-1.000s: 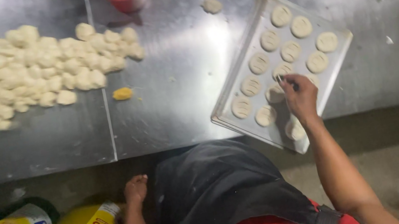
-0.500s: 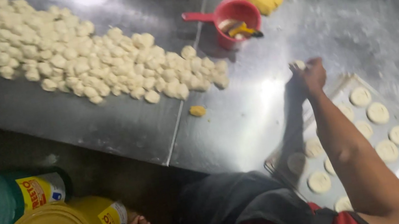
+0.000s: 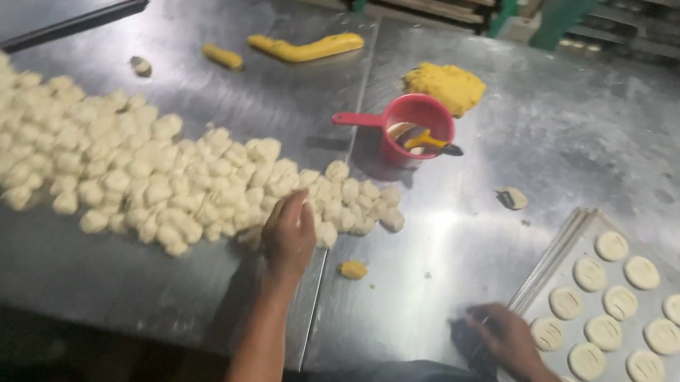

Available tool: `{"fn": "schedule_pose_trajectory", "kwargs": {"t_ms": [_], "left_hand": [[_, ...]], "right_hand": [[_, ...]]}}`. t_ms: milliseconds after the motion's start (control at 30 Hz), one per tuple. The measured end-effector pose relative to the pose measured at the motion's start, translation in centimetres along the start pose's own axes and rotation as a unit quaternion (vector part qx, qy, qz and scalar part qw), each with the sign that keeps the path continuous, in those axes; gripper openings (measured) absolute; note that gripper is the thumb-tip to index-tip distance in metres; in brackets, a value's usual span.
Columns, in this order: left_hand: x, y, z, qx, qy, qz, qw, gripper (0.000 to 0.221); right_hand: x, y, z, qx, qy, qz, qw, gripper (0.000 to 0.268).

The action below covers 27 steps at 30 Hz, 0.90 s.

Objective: Portioning, filling, marking, and glazing dough for baking.

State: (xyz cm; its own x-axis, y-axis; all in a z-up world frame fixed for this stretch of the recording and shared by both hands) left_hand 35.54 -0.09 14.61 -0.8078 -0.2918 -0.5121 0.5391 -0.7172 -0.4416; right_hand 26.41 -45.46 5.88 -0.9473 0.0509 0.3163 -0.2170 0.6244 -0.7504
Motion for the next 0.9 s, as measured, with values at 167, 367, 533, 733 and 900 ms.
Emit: {"fn": "schedule_pose_trajectory", "kwargs": {"t_ms": [167, 367, 533, 733, 900], "left_hand": [[-9.3, 13.9, 2.0, -0.057, 0.155, -0.164, 0.972, 0.054], [-12.8, 21.7, 2.2, -0.168, 0.218, -0.256, 0.926, 0.060], [-14.5, 25.2, -0.5, -0.204, 0.105, -0.394, 0.890, 0.029], [-8.5, 29.1, -3.3, 0.047, -0.013, -0.433, 0.900, 0.043], [-3.7, 24.8, 2.8, 0.116, -0.053, -0.414, 0.902, 0.040]], "right_hand": [[7.3, 0.1, 0.6, -0.075, 0.086, 0.054, 0.992, 0.021], [14.6, -1.0, 3.7, -0.112, 0.194, 0.172, 0.959, 0.023], [21.0, -1.1, 5.9, -0.166, 0.268, 0.274, 0.909, 0.023], [20.3, -2.6, 5.4, -0.175, 0.240, 0.249, 0.922, 0.023], [16.8, -6.3, 2.0, -0.100, 0.104, 0.237, 0.961, 0.021]]}}
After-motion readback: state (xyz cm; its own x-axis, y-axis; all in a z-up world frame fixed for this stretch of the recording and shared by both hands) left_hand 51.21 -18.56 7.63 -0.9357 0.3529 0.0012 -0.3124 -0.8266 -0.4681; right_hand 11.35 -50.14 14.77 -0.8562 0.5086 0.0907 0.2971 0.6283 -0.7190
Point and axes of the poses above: each hand's wrist, its own x-axis away from the middle knuckle, its own y-axis out of the palm, z = x × y, the point moved 10 cm from there along -x, towards the middle knuckle, and after that the axes turned 6 degrees about y, right-handed, at the moved point
